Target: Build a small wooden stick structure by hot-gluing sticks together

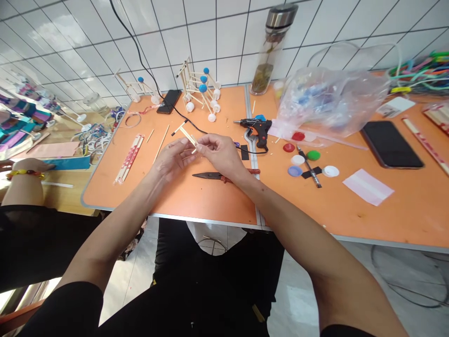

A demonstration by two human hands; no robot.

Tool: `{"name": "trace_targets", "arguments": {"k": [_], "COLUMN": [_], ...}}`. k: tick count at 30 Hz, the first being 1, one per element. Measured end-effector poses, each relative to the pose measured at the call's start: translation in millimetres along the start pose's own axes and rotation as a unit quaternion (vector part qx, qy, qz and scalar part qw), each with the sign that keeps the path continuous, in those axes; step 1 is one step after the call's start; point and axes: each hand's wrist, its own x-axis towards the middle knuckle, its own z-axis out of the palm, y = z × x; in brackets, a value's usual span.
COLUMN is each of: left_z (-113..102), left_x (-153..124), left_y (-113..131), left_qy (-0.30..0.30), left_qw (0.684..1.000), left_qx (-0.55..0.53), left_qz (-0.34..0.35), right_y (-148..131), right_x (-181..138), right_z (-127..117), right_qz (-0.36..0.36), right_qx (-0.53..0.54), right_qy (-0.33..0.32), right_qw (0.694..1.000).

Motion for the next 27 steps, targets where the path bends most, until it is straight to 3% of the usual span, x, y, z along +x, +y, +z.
{"name": "trace_targets", "arguments": {"k": [7,14,19,27], "left_z": [7.6,-3.7,-2.6,2.2], "left_x": [5.4,20.6,23.9,22.6], "left_y": [3.2,13.6,22.4,14.9], "left_qy": [-0.009,0.051,0.068,0.078], "left_qw": [1.0,0.999,0.997,0.996], "left_qx": [0.003,-0.002,-0.02,-0.024], "left_qz": [-0.03,-0.001,0.026,0.022], "right_y": [2.7,5.4,9.5,9.0], "right_x": [-0.4,0.4,-1.7,-2.6], "right_z": [1.9,-5.2,-9.6,-10.9], "right_qz": [0.001,-0.085,-0.101,-0.159], "right_qx": [-0.024,-0.141,-0.204,-0.298], "right_qy": [-0.028,0.042,0.022,0.003], "right_qw": [0.999,0.986,0.974,0.941]}}
